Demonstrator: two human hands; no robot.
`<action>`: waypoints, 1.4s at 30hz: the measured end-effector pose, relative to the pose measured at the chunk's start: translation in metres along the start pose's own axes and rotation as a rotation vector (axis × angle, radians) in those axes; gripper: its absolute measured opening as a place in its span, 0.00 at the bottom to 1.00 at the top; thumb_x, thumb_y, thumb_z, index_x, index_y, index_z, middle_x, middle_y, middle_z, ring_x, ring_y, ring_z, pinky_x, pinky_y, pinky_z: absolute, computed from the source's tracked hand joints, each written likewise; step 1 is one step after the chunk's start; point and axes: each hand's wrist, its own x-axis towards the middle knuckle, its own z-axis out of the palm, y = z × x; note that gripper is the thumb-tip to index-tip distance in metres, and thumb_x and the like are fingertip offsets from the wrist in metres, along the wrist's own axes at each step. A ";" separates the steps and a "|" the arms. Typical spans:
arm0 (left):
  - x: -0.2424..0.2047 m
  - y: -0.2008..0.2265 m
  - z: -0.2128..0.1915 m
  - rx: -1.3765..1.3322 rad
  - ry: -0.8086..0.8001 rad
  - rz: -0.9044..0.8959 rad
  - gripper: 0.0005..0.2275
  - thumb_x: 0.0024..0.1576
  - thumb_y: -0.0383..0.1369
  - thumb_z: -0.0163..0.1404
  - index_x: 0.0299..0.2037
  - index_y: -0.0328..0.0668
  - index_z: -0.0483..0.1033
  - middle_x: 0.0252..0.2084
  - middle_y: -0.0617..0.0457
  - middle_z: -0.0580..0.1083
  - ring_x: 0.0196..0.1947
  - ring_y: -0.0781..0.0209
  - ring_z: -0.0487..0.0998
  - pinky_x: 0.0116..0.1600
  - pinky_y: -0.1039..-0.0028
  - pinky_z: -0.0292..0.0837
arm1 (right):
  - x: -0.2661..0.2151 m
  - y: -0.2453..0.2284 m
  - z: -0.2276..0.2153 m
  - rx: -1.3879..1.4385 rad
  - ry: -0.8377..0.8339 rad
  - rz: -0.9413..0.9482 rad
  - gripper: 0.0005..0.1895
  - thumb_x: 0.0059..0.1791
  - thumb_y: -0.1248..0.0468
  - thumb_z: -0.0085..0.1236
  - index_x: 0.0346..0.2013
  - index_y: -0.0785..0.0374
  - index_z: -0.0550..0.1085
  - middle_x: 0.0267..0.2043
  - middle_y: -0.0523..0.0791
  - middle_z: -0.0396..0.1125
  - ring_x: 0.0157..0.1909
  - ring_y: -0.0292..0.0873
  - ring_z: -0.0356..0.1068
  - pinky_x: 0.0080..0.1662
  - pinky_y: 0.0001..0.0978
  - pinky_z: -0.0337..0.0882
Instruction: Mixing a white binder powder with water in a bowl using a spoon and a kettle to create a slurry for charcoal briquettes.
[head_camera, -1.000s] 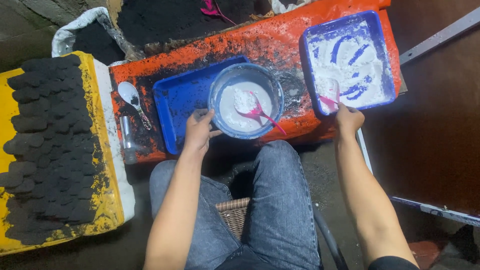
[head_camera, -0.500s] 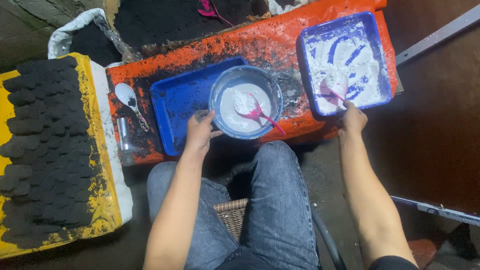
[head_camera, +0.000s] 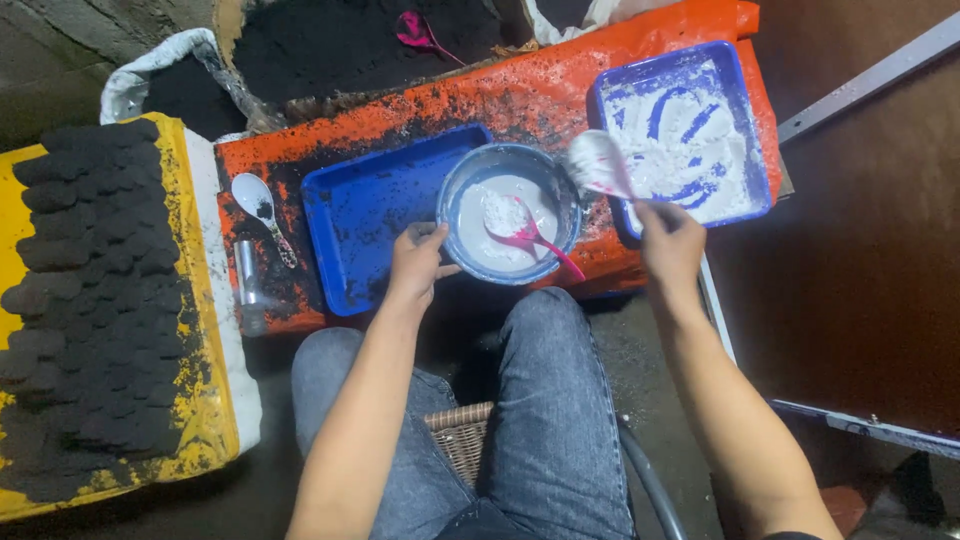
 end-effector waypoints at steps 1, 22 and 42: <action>0.001 -0.002 0.000 0.009 -0.001 -0.003 0.20 0.62 0.35 0.53 0.60 0.27 0.66 0.47 0.42 0.65 0.47 0.55 0.66 0.44 0.50 0.85 | -0.002 -0.003 0.004 -0.013 -0.015 -0.120 0.12 0.52 0.56 0.67 0.42 0.61 0.83 0.36 0.54 0.75 0.42 0.53 0.76 0.44 0.43 0.71; -0.010 0.001 -0.014 -0.044 0.017 -0.037 0.23 0.62 0.34 0.53 0.62 0.25 0.64 0.54 0.35 0.65 0.57 0.42 0.65 0.48 0.42 0.81 | 0.053 0.076 -0.001 -0.101 0.088 -0.198 0.12 0.55 0.57 0.65 0.39 0.64 0.82 0.34 0.56 0.75 0.43 0.60 0.76 0.44 0.47 0.71; -0.005 0.007 -0.008 -0.045 0.002 -0.050 0.23 0.63 0.33 0.52 0.64 0.26 0.62 0.56 0.37 0.64 0.61 0.41 0.62 0.48 0.46 0.81 | 0.132 0.133 0.012 -0.390 0.121 0.171 0.16 0.46 0.49 0.69 0.40 0.57 0.83 0.31 0.47 0.75 0.40 0.53 0.78 0.44 0.44 0.75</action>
